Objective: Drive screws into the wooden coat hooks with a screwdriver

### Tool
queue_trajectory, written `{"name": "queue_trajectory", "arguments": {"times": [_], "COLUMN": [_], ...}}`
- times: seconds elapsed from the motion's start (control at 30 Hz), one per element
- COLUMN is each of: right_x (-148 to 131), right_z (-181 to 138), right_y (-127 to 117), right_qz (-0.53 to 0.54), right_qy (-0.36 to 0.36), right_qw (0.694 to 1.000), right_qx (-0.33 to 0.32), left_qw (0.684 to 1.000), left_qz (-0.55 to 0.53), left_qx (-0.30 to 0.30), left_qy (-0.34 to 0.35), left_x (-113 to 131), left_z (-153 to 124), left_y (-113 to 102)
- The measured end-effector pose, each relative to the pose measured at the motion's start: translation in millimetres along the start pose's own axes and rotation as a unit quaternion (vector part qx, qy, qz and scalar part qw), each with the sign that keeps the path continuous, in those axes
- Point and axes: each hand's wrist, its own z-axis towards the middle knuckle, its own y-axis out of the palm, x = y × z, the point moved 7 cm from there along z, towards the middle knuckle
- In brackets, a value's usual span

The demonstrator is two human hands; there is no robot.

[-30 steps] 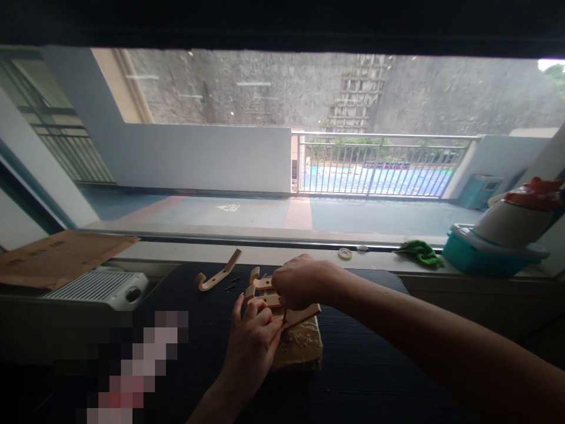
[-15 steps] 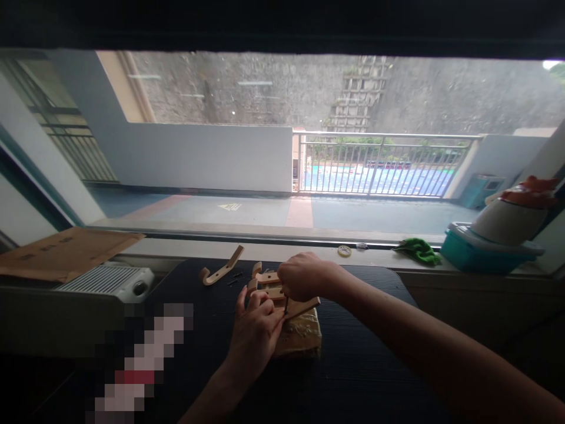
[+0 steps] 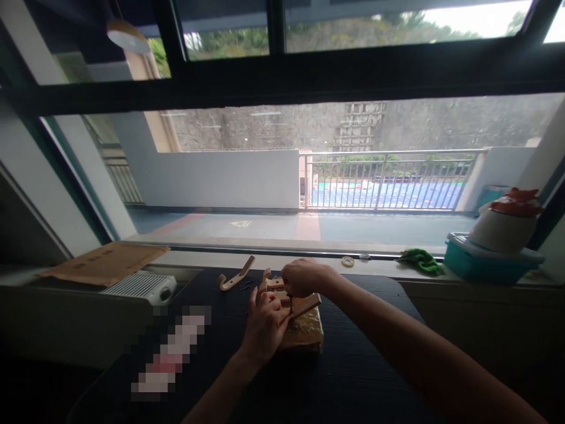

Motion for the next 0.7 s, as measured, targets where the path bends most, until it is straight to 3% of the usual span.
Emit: {"name": "queue_trajectory", "arguments": {"times": [0.2,0.7], "right_x": [2.3,3.2], "right_z": [-2.3,0.9], "right_y": [-0.6,-5.9], "right_qz": [-0.004,0.003], "right_qy": [0.013,-0.024], "right_qw": [1.0,0.999], "right_qx": [0.015,-0.039], "left_qw": [1.0,1.0], "left_qz": [-0.007,-0.027], "left_qx": [0.001,-0.01], "left_qy": [-0.003,-0.008], "left_x": [-0.3,-3.0], "left_z": [0.0,0.8], "left_y": [-0.3,2.8]}}
